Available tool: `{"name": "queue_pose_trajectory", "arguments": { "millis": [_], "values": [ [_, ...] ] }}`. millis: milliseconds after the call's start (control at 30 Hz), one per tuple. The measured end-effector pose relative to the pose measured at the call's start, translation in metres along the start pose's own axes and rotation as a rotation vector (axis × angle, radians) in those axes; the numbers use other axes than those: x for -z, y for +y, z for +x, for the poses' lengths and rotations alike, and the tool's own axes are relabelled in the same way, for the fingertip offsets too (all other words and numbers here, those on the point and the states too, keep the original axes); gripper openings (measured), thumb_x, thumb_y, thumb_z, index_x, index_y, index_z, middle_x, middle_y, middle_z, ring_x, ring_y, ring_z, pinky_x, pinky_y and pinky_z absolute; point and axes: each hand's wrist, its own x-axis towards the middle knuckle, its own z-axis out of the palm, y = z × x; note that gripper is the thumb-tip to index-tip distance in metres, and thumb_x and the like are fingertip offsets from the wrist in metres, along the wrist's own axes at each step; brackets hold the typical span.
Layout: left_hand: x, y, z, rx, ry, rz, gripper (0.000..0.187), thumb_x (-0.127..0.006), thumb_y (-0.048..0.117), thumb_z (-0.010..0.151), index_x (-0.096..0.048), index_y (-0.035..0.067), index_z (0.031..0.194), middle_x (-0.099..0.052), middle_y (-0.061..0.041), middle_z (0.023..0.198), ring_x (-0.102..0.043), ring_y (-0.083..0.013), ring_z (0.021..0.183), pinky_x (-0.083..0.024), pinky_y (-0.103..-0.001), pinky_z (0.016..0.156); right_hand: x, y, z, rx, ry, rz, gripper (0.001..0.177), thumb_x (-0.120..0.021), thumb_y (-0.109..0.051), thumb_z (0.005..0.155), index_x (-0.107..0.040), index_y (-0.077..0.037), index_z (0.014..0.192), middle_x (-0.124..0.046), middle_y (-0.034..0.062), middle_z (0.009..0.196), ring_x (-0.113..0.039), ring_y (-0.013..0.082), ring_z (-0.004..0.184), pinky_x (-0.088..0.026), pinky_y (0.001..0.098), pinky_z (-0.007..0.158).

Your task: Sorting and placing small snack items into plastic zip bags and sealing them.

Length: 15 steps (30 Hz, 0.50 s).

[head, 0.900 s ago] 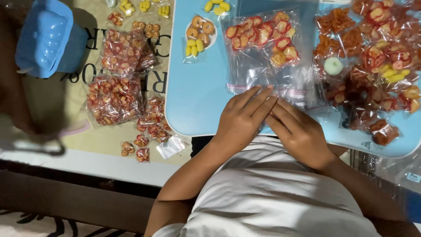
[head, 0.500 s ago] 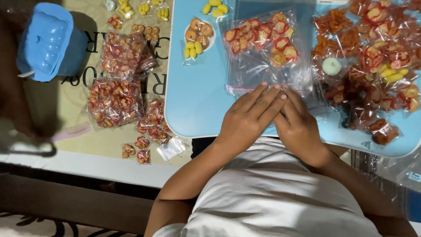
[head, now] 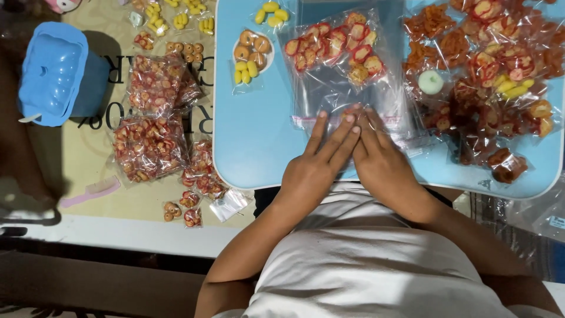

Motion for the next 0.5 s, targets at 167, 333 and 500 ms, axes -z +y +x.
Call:
{"name": "queue_pose_trajectory", "arguments": {
  "millis": [167,333,500],
  "values": [
    [-0.002,0.008,-0.002,-0.025,0.042,-0.141,0.079,-0.063,-0.012,0.091,-0.040,0.017,0.161,-0.035,0.005,0.170,-0.034,-0.0442,0.157,-0.064,-0.039,0.071,0.000,-0.004,0.010,-0.093,-0.167,0.361,0.051,-0.036,-0.014,0.105,-0.046,0.004,0.151,-0.046,0.0186,0.159,-0.035,0.0356,0.152,-0.025,0.0459,0.127],
    [0.000,0.005,-0.003,-0.090,0.100,-0.073,0.070,-0.063,-0.006,0.097,-0.045,0.023,0.158,-0.042,0.010,0.166,-0.040,-0.0364,0.155,-0.064,-0.030,0.071,0.005,0.003,0.015,-0.272,-0.276,0.465,0.051,-0.040,-0.016,0.108,-0.041,0.000,0.157,-0.033,0.0187,0.167,-0.021,0.0408,0.155,-0.024,0.0505,0.125],
    [-0.011,0.000,-0.003,-0.141,0.150,-0.052,0.059,-0.058,0.000,0.102,-0.049,0.026,0.154,-0.048,0.009,0.161,-0.046,-0.0286,0.151,-0.061,-0.020,0.073,-0.029,0.004,-0.009,-0.181,-0.305,0.548,0.055,-0.036,-0.025,0.106,-0.039,-0.009,0.158,-0.028,0.0096,0.170,-0.018,0.0297,0.159,-0.020,0.0412,0.129]
  ]
}}
